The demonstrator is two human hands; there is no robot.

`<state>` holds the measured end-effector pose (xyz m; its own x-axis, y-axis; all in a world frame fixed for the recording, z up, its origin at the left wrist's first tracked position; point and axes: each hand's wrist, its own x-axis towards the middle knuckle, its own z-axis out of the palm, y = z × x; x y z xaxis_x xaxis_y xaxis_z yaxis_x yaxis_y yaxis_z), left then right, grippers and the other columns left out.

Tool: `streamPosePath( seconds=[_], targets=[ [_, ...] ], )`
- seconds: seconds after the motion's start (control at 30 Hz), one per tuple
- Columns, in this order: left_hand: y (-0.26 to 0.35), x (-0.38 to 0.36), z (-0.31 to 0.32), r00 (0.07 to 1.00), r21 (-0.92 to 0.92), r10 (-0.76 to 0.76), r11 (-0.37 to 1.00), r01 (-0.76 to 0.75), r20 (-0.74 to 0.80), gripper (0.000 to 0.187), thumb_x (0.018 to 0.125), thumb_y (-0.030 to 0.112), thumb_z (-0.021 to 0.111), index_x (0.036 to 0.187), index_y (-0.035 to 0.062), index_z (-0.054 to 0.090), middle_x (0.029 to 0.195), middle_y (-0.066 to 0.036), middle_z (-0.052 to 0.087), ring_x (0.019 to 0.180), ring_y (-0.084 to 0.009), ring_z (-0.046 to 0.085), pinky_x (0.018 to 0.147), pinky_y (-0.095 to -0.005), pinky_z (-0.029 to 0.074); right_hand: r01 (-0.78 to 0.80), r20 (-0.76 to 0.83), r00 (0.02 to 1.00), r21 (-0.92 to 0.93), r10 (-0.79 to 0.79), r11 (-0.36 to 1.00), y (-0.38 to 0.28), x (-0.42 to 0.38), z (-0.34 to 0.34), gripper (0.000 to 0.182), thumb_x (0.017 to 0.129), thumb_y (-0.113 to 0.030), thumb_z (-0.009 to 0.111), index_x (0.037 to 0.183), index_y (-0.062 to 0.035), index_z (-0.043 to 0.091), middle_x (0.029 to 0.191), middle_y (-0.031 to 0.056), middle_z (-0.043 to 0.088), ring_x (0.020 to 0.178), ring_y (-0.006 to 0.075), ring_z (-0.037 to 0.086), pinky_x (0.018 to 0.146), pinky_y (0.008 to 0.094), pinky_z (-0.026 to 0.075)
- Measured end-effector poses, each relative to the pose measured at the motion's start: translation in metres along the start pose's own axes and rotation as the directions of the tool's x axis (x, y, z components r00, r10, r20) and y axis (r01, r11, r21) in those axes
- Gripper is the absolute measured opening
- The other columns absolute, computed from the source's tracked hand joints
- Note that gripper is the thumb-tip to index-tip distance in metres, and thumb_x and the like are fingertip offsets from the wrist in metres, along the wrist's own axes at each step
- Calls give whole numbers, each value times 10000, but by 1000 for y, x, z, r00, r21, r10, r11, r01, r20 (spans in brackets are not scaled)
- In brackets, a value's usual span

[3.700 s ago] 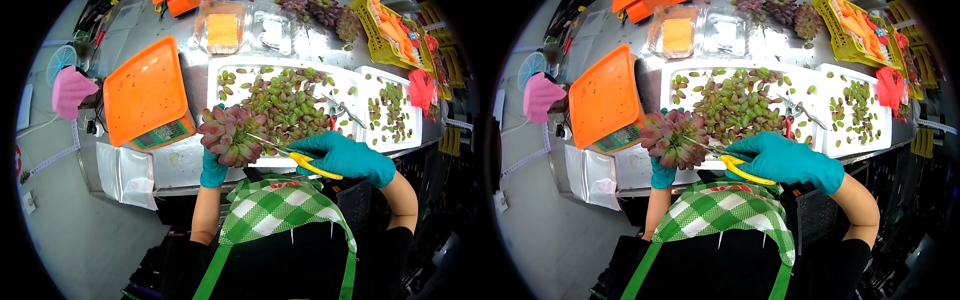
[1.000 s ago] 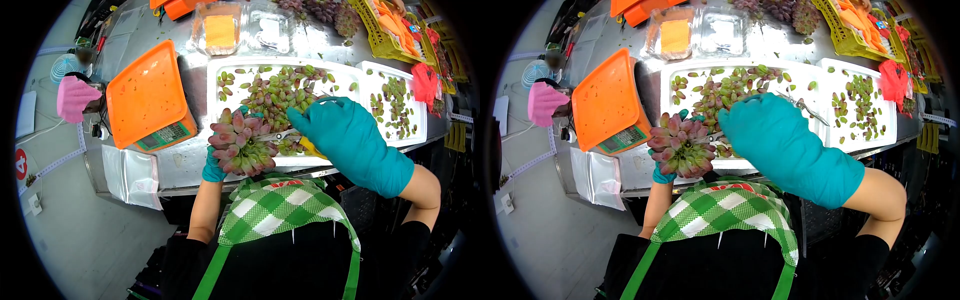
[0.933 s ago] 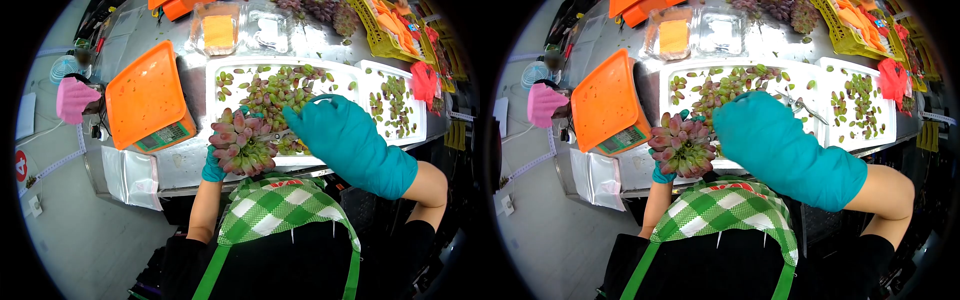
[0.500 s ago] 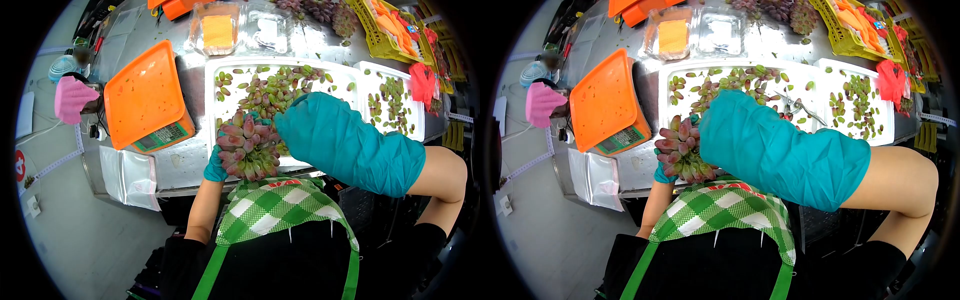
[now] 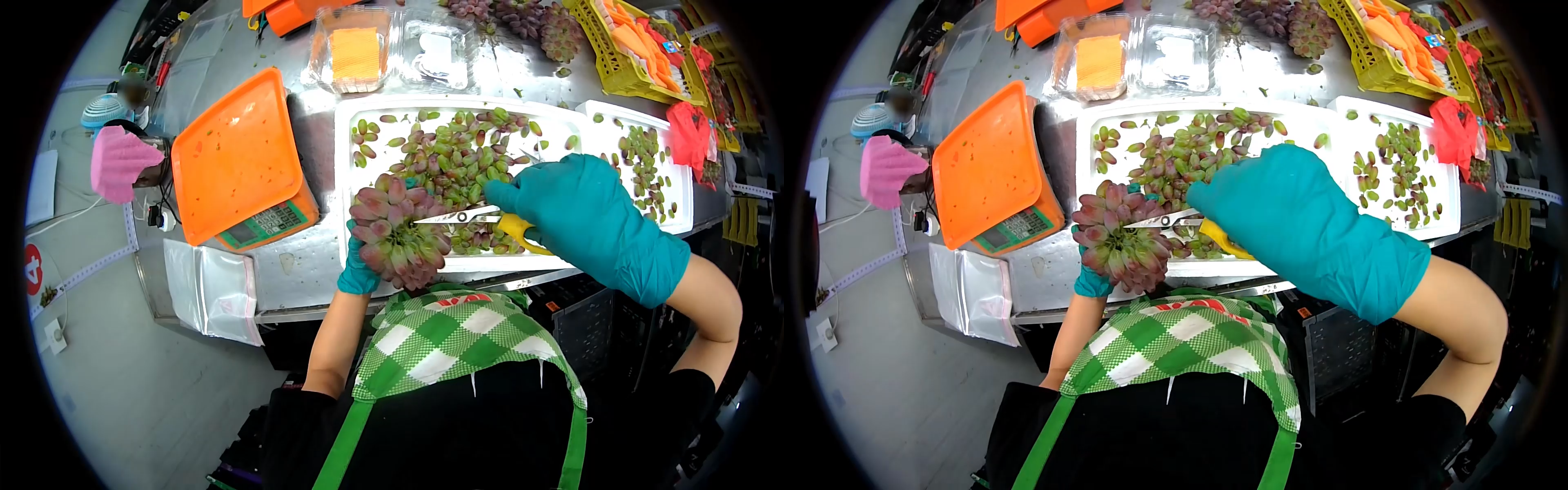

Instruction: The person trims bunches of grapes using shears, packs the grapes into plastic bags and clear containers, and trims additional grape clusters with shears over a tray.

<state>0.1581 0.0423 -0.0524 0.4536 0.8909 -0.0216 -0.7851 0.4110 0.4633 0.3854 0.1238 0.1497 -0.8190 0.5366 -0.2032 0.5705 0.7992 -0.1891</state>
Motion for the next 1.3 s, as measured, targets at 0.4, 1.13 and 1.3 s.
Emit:
streamPosePath(
  seconds=[0.4, 1.13, 1.3],
  targets=[
    [-8, -1, 10, 999, -301, 40, 953, -43, -14, 553, 879, 404, 307, 1348, 169, 134, 1349, -106, 225, 1247, -322, 227, 998, -479, 269, -188, -25, 978, 328, 208, 926, -14, -8, 55, 335, 702, -278, 647, 1020, -184, 605, 693, 63, 574, 580, 232, 560, 500, 328, 439],
    [2, 18, 49, 999, -55, 7, 998, -5, 33, 549, 868, 313, 409, 1322, 78, 210, 1228, -107, 408, 1116, -204, 424, 923, -325, 366, -329, -22, 892, 652, 451, 683, -23, -3, 61, 398, 725, -315, 653, 1015, -76, 521, 705, 107, 593, 594, 227, 590, 517, 312, 448],
    [-8, 9, 49, 951, 221, 148, 971, -89, -270, 424, 880, 337, 404, 1209, 73, 358, 1139, -87, 474, 1015, -182, 504, 841, -307, 442, -229, -207, 839, 705, 504, 671, -39, 28, 65, 407, 724, -350, 636, 973, -78, 463, 686, 101, 583, 556, 303, 566, 478, 381, 426]
  ],
)
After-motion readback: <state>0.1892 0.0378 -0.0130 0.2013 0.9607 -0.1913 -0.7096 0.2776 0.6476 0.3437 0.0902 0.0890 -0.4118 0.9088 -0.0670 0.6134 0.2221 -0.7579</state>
